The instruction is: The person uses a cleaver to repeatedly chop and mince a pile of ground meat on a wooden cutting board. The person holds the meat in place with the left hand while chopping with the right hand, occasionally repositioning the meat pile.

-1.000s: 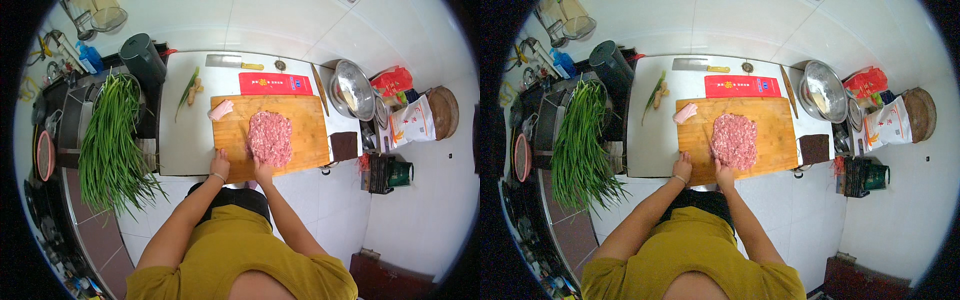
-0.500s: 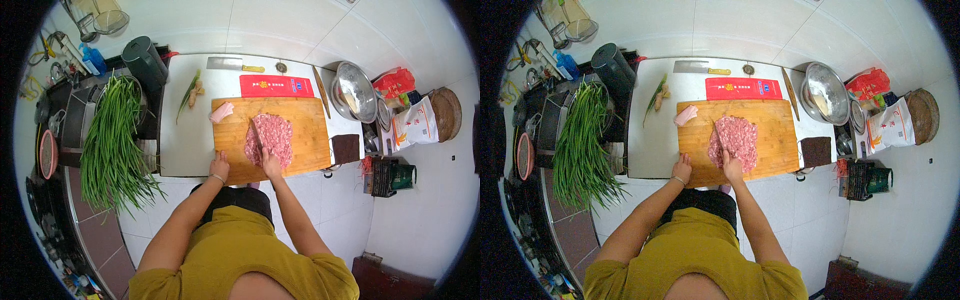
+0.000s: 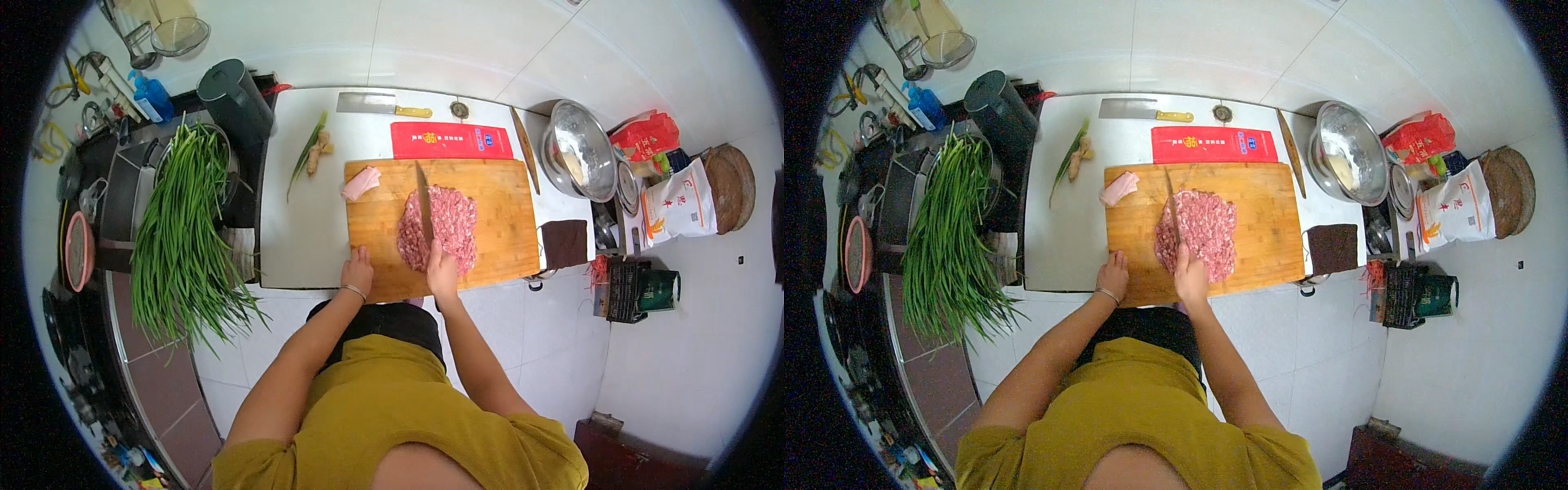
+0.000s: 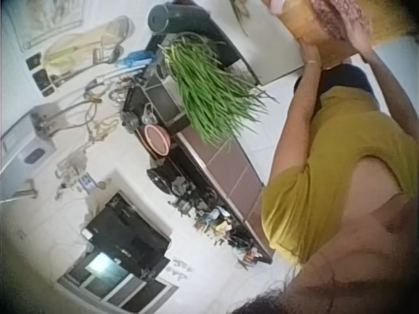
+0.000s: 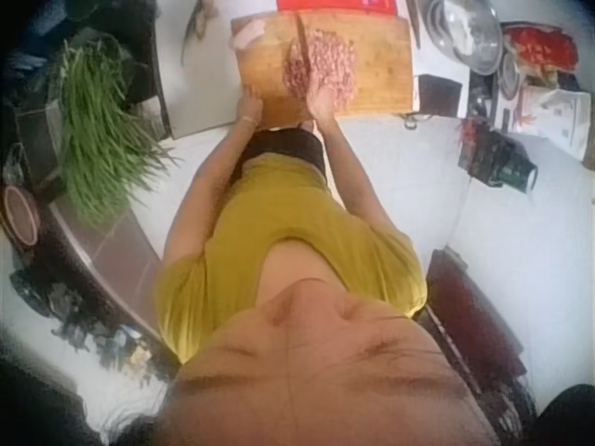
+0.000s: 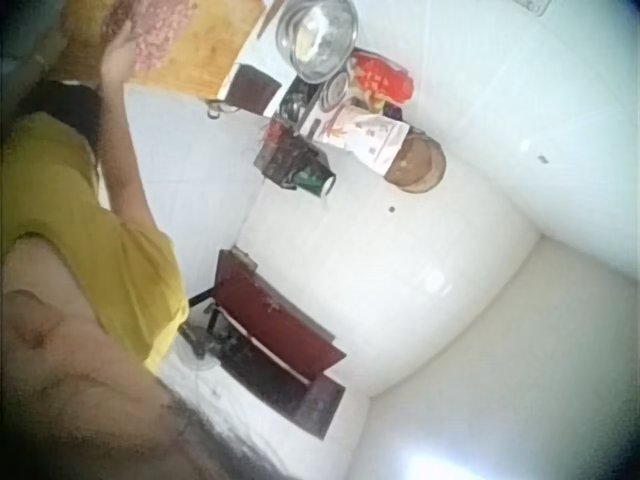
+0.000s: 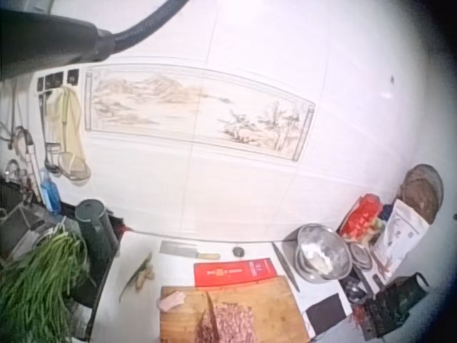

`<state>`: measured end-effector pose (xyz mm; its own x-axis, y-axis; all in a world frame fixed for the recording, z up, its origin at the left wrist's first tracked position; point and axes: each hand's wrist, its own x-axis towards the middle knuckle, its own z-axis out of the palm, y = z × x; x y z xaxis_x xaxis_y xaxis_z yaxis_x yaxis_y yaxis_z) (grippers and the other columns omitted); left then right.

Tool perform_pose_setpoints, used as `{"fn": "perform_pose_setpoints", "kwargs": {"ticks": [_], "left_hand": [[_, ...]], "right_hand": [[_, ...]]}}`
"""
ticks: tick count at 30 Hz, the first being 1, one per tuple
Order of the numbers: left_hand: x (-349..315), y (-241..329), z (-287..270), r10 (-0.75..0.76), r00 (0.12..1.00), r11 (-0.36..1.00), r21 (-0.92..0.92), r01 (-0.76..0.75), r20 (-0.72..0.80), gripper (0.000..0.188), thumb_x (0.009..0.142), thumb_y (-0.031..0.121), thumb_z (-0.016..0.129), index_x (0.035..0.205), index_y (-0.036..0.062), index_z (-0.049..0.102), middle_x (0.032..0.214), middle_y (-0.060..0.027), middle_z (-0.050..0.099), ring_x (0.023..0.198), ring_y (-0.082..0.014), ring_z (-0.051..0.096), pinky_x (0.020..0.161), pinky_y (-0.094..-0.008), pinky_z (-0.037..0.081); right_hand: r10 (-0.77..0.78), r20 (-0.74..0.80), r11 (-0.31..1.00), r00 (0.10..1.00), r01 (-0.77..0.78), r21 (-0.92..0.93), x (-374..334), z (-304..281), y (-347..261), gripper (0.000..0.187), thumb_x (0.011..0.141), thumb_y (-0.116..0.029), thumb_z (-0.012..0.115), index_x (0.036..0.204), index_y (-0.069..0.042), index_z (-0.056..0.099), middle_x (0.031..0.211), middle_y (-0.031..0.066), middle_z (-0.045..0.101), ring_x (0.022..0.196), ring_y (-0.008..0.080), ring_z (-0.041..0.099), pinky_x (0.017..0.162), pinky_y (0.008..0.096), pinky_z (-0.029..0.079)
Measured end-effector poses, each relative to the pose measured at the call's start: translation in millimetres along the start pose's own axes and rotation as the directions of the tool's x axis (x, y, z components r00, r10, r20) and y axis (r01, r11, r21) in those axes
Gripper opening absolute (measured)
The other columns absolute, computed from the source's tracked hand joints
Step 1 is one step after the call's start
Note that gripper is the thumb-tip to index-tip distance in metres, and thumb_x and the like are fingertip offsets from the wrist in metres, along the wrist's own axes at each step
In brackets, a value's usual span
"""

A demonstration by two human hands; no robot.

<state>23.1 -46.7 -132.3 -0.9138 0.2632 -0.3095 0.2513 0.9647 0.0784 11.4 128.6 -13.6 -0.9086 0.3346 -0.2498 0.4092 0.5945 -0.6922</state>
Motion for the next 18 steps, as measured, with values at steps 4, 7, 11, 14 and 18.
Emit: {"fn": "perform_pose_setpoints", "kwargs": {"ticks": [4, 7, 11, 14, 18], "left_hand": [[-0.1, 0.5, -6.3, 0.024, 1.000, 1.000, -0.012, -0.024, -0.001, 0.036, 0.082, 0.014, 0.042, 0.115, -0.0007, 0.047, 0.130, -0.0106, 0.036, 0.112, -0.0251, 0.037, 0.076, -0.0311, 0.043], [2.4, -4.0, 23.5, 0.063, 0.975, 0.988, 0.150, -0.031, -0.214, 0.033, 0.082, 0.014, 0.041, 0.110, -0.0008, 0.049, 0.125, -0.0117, 0.040, 0.109, -0.0250, 0.038, 0.076, -0.0302, 0.043], [2.3, -1.7, 1.6, 0.036, 0.997, 0.999, 0.019, -0.035, -0.067, 0.036, 0.081, 0.014, 0.043, 0.112, -0.0021, 0.048, 0.124, -0.0133, 0.041, 0.111, -0.0263, 0.037, 0.076, -0.0301, 0.044], [1.2, 2.0, -3.0, 0.042, 0.997, 0.999, 0.023, -0.041, -0.065, 0.037, 0.080, 0.014, 0.044, 0.113, -0.0027, 0.048, 0.123, -0.0136, 0.042, 0.111, -0.0268, 0.038, 0.075, -0.0300, 0.044], [5.3, -3.7, -5.1, 0.050, 0.998, 0.998, 0.029, -0.049, -0.028, 0.038, 0.081, 0.012, 0.043, 0.116, -0.0029, 0.045, 0.128, -0.0155, 0.038, 0.113, -0.0277, 0.038, 0.078, -0.0337, 0.045]], "right_hand": [[-0.036, -0.024, 0.995, 0.999, 0.033, -0.093, 5.1, 43.9, 70.1, 0.059, 0.089, -0.042, 0.034, 0.068, 0.006, 0.060, 0.063, 0.0299, 0.053, 0.067, 0.0434, 0.057, 0.061, 0.0478, 0.040], [-0.027, 0.048, 0.996, 0.998, 0.031, -0.079, 10.7, 18.7, 41.2, 0.057, 0.090, -0.038, 0.036, 0.061, 0.007, 0.055, 0.057, 0.0276, 0.051, 0.058, 0.0409, 0.053, 0.056, 0.0466, 0.037], [-0.063, -0.126, 0.988, 0.990, 0.080, 0.133, 8.5, -18.5, 5.6, 0.056, 0.091, -0.038, 0.035, 0.064, 0.008, 0.052, 0.055, 0.0255, 0.049, 0.053, 0.0360, 0.050, 0.055, 0.0452, 0.036], [0.033, -0.182, 0.996, 0.983, -0.017, 0.089, 21.7, 11.9, 51.3, 0.062, 0.090, -0.045, 0.031, 0.072, 0.008, 0.056, 0.066, 0.0295, 0.053, 0.066, 0.0411, 0.055, 0.061, 0.0461, 0.039], [0.039, -0.007, 0.989, 0.999, -0.039, -0.144, 37.6, 6.9, 46.3, 0.068, 0.089, -0.048, 0.028, 0.077, 0.011, 0.059, 0.074, 0.0342, 0.053, 0.080, 0.0449, 0.056, 0.068, 0.0488, 0.041]]}}
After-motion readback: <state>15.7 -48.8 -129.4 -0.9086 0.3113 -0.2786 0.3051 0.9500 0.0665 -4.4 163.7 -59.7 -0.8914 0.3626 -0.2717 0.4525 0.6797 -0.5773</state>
